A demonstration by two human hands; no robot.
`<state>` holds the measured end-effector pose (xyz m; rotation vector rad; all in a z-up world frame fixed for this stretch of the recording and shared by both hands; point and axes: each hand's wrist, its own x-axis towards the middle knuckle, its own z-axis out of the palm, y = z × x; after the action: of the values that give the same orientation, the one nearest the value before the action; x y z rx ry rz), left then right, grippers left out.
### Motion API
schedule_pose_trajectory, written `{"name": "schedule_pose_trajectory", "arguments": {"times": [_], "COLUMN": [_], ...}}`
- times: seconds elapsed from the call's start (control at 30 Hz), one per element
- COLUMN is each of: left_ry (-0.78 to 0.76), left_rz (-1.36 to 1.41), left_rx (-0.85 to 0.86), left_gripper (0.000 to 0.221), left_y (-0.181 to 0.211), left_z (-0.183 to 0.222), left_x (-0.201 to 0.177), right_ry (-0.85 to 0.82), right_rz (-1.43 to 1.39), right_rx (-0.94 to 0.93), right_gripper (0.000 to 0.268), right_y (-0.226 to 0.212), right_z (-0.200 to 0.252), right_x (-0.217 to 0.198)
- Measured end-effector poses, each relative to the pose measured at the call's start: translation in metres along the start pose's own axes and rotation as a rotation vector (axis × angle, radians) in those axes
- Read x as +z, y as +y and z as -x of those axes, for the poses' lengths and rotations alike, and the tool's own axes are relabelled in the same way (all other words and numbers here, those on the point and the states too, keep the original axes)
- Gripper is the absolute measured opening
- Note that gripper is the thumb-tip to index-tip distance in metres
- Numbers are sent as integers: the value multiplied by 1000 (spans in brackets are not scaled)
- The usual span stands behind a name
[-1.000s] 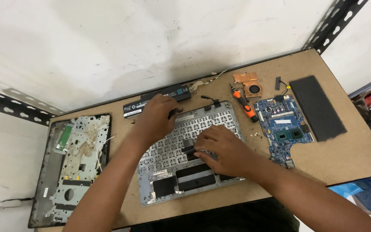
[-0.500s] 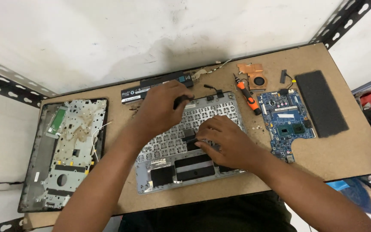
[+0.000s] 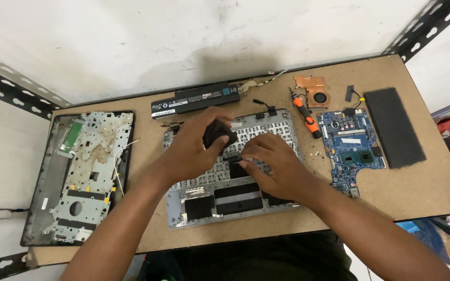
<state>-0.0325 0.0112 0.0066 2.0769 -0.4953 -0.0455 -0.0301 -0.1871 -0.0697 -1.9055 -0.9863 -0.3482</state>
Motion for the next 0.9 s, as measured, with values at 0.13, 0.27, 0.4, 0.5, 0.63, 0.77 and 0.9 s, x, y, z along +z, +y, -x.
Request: {"name": "schedule_pose_trajectory", "arguments": {"times": [0.13, 0.27, 0.4, 0.5, 0.63, 0.77, 0.9], "left_ry": [16, 63, 108, 90, 46, 31, 36], "left_rz": [45, 95, 171, 203, 211, 44, -19], "left_rx": [9, -4, -12, 15, 38, 163, 224], "left_gripper": [40, 34, 27, 28, 35, 44, 43], "left_y": [-1, -13, -16, -10, 2, 5, -1], "left_z": [1, 0, -1, -1, 2, 7, 8], "left_x": [-3, 4, 9, 8, 4, 5, 8], "right_ry": [-8, 35, 65, 71, 116, 151, 148], "right_rz": [-21, -24, -33, -58, -77, -98, -104], "right_rx": [27, 33, 39, 84, 71, 133, 166], "right_gripper": [10, 8, 6, 7, 4, 4, 2], "right_y": [2, 0, -1, -4, -1, -5, -2], "right_z": [-2, -4, -6, -9, -9, -11, -8], "right_x": [3, 3, 5, 4, 5, 5, 9]}}
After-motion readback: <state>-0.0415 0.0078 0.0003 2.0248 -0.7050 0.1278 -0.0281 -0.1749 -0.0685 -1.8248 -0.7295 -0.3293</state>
